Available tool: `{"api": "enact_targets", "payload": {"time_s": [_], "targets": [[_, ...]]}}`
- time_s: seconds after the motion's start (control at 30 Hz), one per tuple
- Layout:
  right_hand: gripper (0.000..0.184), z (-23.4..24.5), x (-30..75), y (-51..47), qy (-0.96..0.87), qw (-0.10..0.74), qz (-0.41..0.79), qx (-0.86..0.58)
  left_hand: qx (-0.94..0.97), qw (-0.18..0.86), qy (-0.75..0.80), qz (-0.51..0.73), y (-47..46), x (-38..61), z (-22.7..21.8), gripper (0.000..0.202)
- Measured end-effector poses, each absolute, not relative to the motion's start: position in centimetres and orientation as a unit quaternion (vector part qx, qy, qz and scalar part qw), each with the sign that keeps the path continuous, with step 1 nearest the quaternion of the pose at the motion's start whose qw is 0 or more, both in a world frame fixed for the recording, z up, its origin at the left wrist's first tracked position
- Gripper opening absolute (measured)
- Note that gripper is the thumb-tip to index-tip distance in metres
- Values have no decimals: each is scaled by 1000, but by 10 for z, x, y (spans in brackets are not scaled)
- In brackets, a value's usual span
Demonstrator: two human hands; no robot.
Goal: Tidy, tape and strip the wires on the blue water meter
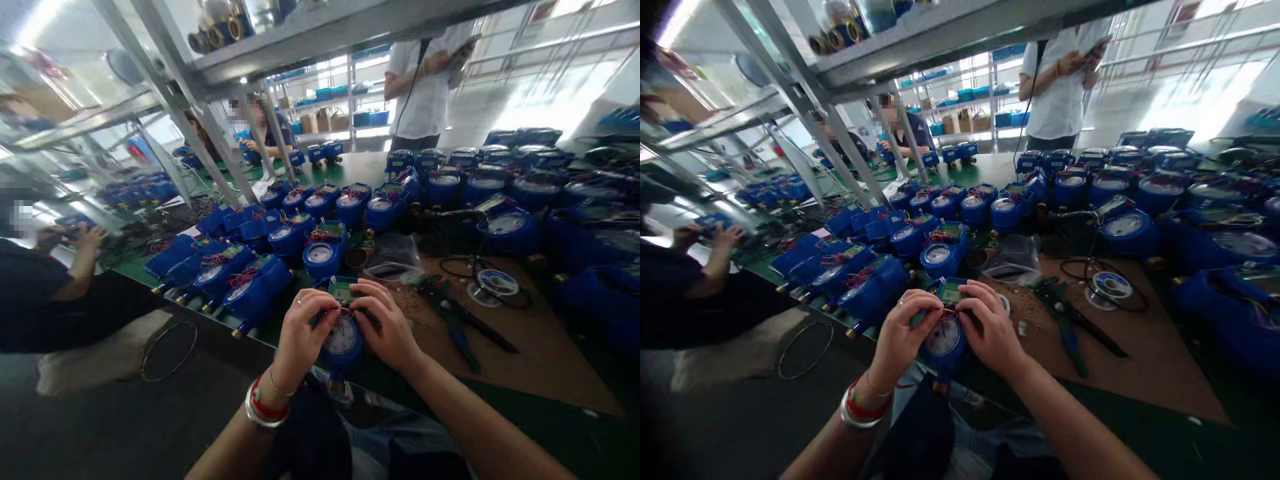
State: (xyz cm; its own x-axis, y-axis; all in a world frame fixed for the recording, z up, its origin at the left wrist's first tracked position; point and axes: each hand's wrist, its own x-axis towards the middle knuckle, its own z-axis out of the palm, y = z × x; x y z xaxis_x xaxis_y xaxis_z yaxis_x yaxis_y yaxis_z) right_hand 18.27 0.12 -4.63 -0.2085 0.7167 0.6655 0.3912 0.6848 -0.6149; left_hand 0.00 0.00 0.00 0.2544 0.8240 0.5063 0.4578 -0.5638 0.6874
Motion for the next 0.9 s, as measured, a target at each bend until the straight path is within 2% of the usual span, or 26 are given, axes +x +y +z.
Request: {"api": "enact_targets", "payload": {"time_s": [0.13, 0.33, 0.57, 0.9], "targets": [[12, -47, 184, 4, -762, 513, 156, -364, 785, 222, 412, 407, 2, -1, 3, 6], [15, -46, 184, 3, -759, 511, 165, -367, 820, 191, 414, 347, 10, 1, 6, 13], [16, -47, 183, 3, -760, 511, 165, -366, 809, 203, 444, 327, 17, 1, 6, 18], [16, -46, 182, 3, -756, 514, 165, -371, 737, 295, 491, 359, 11, -1, 5, 8]]}}
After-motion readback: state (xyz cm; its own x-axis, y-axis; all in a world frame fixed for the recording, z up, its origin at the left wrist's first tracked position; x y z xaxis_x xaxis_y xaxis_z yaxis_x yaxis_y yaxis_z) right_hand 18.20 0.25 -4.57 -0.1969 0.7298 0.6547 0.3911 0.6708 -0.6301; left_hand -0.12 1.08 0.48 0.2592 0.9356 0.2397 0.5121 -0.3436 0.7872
